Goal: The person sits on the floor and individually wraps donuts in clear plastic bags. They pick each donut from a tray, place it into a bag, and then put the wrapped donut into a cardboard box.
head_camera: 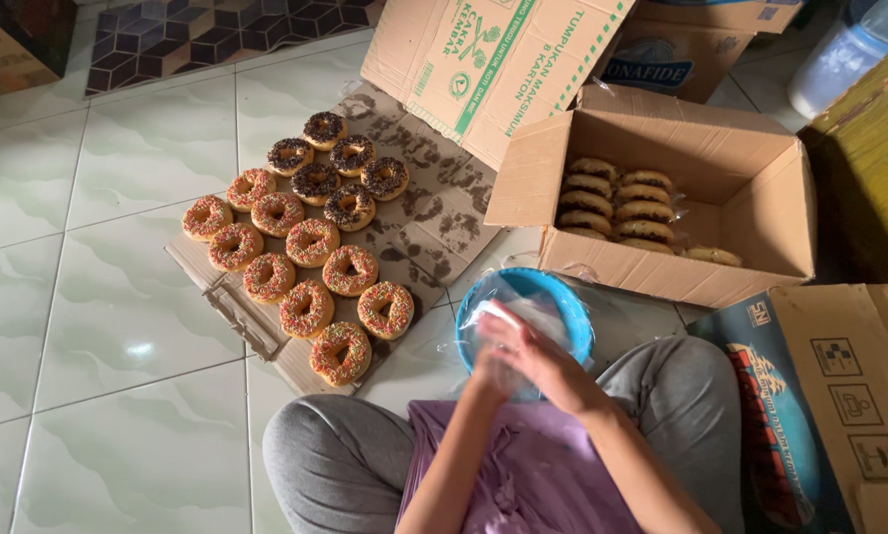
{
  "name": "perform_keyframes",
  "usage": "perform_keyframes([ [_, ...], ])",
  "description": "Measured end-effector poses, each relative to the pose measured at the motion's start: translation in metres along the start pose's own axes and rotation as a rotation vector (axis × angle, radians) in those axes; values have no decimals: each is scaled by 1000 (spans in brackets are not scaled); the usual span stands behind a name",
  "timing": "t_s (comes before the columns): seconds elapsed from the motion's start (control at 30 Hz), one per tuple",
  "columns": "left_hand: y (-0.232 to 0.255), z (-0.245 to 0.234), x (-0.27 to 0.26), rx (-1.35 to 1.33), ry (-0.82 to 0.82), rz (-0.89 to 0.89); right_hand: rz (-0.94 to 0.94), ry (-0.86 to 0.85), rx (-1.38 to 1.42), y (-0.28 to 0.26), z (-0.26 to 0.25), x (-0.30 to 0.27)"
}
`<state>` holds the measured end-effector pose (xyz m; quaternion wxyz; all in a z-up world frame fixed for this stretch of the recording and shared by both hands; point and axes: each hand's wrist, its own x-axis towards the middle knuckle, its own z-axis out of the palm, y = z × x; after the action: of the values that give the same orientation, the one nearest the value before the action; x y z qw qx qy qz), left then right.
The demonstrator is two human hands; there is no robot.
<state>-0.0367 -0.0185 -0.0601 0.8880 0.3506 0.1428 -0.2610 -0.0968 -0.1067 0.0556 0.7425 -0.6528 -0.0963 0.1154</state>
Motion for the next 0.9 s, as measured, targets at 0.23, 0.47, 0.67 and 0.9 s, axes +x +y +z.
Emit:
perform_keyframes([
  [0.23, 29, -36, -6, -120, -203, 113, 309, -14, -900, 31, 1, 18],
  [0.47, 50, -42, 17, -33, -133, 66, 0, -41, -944, 59, 8, 48],
  [0.67, 80, -98, 68, -270, -89, 156, 228, -93, -732, 33, 20, 81],
  [0.9, 144, -111, 94, -352, 51, 83, 64, -101, -866, 34, 21, 178],
])
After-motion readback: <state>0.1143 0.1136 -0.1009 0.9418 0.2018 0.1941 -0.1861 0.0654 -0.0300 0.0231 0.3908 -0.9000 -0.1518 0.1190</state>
